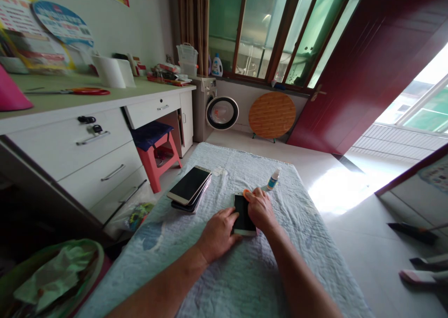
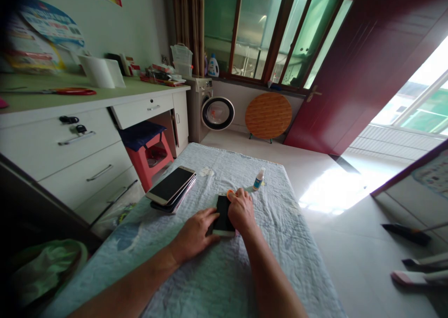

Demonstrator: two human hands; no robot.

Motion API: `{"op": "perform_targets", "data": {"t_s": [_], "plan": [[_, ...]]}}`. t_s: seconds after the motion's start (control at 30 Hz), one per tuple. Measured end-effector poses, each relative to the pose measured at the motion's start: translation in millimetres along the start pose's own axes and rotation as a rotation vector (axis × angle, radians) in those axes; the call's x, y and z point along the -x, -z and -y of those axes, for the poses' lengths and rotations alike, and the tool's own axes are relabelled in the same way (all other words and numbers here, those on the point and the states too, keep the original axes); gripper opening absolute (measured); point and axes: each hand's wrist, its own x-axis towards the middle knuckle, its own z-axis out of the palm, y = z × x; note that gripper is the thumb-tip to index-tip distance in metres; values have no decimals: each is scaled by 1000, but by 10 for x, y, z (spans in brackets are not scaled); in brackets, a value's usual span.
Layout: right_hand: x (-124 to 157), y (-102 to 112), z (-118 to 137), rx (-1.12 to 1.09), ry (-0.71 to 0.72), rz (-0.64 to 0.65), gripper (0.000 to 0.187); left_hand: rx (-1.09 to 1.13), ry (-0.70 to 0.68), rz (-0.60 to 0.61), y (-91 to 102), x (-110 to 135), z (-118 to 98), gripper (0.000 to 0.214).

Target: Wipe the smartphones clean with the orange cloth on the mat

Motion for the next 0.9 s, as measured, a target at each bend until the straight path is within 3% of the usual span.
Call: {"op": "perform_targets", "data": {"t_s": [0.3,0.67,0.9], "plan": [[-59,-60,205,-73,141,35,38,-46,-3,27,39,23,-108,43],[-17,-2,-151,-12,-16,-37,35,-111,-5,54,26,22,-49,46],[-19,-13,-57,22,-39,-30,32,-89,-41,87,78,-4,18,47]]}}
